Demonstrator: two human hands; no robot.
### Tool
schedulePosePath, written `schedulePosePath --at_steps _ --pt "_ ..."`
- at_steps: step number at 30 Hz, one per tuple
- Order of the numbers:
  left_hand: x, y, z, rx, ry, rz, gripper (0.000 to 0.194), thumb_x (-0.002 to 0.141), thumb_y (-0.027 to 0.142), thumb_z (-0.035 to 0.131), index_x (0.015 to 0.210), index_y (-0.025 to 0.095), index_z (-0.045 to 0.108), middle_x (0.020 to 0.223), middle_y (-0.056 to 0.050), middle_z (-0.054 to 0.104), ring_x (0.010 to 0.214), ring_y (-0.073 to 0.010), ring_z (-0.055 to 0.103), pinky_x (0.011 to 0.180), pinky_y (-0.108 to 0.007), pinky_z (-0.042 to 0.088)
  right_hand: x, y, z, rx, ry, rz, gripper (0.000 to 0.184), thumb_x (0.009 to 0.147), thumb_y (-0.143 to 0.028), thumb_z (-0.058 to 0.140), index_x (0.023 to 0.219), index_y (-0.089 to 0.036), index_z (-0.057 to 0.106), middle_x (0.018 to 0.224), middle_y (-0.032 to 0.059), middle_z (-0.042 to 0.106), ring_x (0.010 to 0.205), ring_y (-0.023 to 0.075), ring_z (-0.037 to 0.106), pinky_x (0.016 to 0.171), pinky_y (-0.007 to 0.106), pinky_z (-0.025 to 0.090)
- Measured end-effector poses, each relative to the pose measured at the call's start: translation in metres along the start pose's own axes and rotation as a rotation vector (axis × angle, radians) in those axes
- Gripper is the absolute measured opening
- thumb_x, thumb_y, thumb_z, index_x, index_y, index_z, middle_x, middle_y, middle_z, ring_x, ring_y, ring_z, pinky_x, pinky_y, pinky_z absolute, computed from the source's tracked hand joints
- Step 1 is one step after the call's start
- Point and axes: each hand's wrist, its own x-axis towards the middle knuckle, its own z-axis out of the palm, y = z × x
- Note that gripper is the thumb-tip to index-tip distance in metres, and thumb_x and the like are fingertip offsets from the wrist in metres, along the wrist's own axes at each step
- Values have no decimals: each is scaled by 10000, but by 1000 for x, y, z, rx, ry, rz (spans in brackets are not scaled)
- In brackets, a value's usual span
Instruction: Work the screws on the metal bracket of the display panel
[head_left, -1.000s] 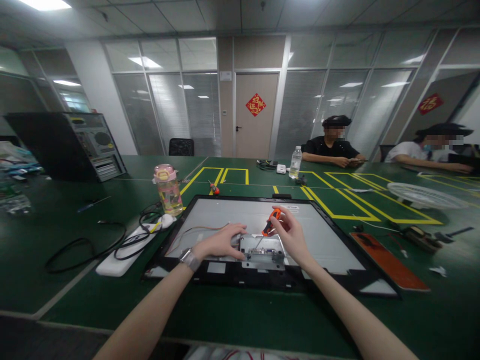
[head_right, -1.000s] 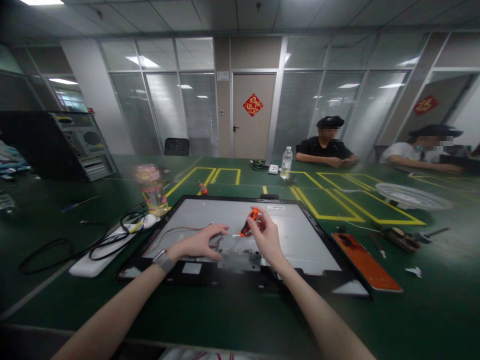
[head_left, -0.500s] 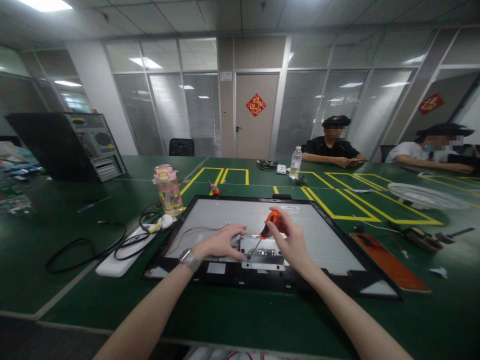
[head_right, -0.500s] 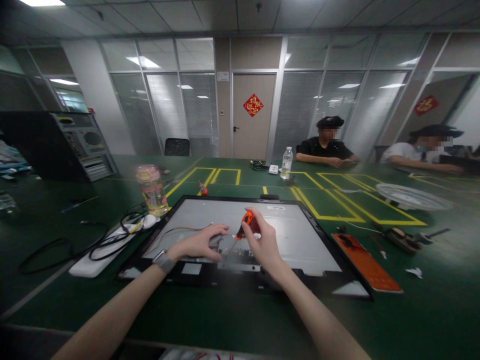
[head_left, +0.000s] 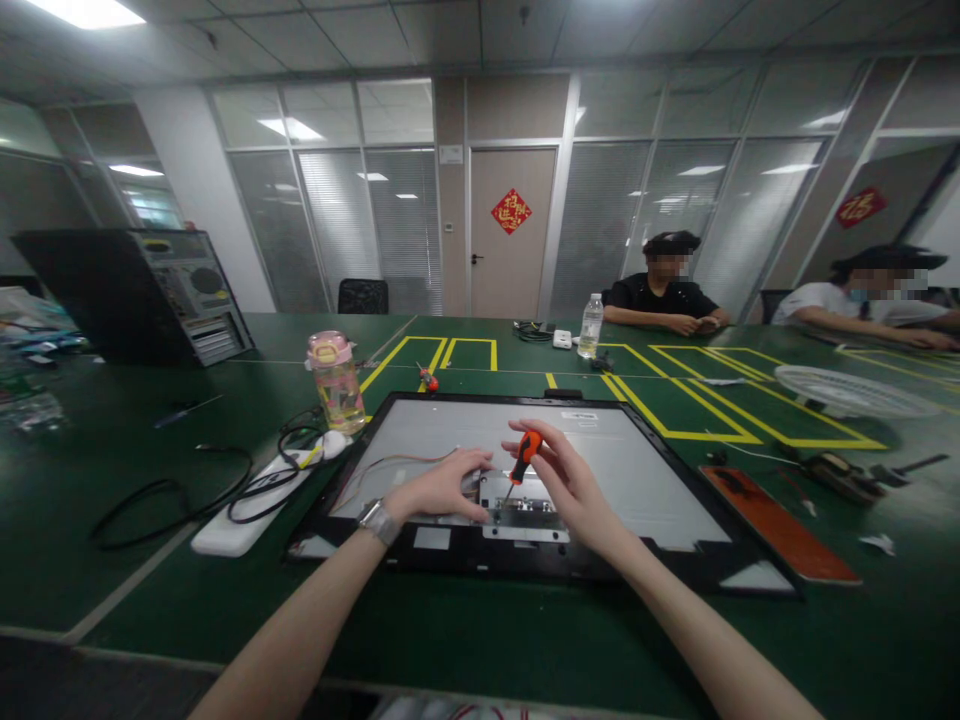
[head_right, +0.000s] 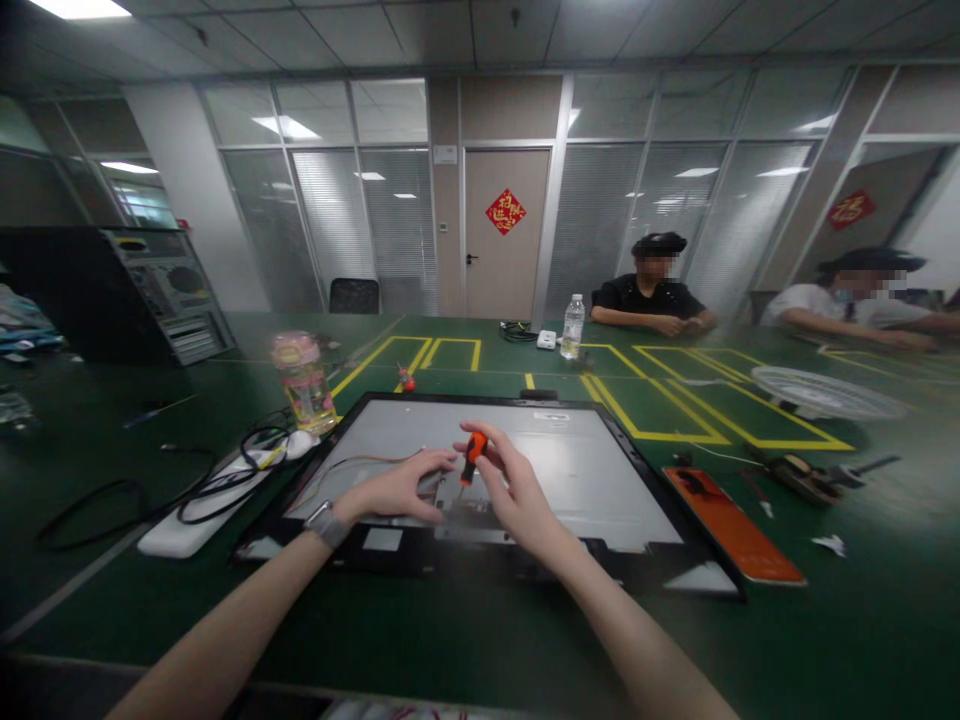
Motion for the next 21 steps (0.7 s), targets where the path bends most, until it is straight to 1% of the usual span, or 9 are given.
schedulePosePath --at_steps 3,5,7,10,12,15,18,20,21 --pt "1 -1 1 68 -15 -21 727 613 418 847 1260 240 566 1472 -95 423 1384 -317 329 1164 -450 203 4 1 -7 -18 114 -17 180 870 -291 638 1046 -290 675 1071 58 603 980 216 634 866 372 531" --pt "1 -1 0 79 -22 -23 716 623 423 841 1258 242 566 1484 -91 411 1395 -312 315 1168 -444 191 6 0 -10 2 166 8 112 839 -309 674 940 -279 713 956 41 624 913 208 634 807 348 538" --pt "0 1 0 79 -25 -28 718 630 423 837 1267 239 561 1493 -91 399 1399 -308 311 1164 -431 208 7 -2 -11 54 149 70 155 859 -324 649 995 -290 714 937 40 663 901 209 649 803 357 540" --pt "0 3 -2 84 -35 -35 730 634 417 835 1278 222 554 1498 -102 390 1406 -305 301 1160 -419 220 7 -6 -11 127 82 127 255 907 -341 581 1143 -300 667 1010 53 702 980 224 655 893 407 517" --pt "0 4 -2 90 -39 -33 733 635 413 836 1281 214 553 1493 -107 397 1407 -306 299 1166 -419 205 7 -7 -11 133 53 129 273 924 -353 549 1167 -294 659 1050 61 700 1021 228 643 943 425 490" --pt "0 3 -2 95 -33 -27 738 633 411 838 1284 217 551 1486 -103 408 1402 -308 309 1171 -422 188 8 -7 -10 88 94 100 234 893 -379 593 1075 -284 706 1055 62 670 1009 225 628 908 389 504" --pt "0 3 -2 91 -37 -23 723 634 399 839 1274 222 556 1492 -97 402 1401 -302 311 1173 -424 182 9 -5 -9 61 183 68 149 827 -373 678 918 -271 736 931 41 633 858 197 632 761 330 540" --pt "0 3 -2 85 -38 -28 717 637 390 838 1275 224 554 1497 -97 395 1404 -297 304 1174 -425 180 9 -4 -9 53 197 74 134 828 -356 678 909 -265 735 895 34 635 784 181 636 723 323 545" --pt "0 3 -2 82 -37 -31 718 637 388 838 1276 224 554 1498 -98 394 1406 -297 302 1175 -425 180 9 -5 -9 50 191 81 146 841 -349 665 937 -265 733 909 38 651 793 185 648 738 331 548"
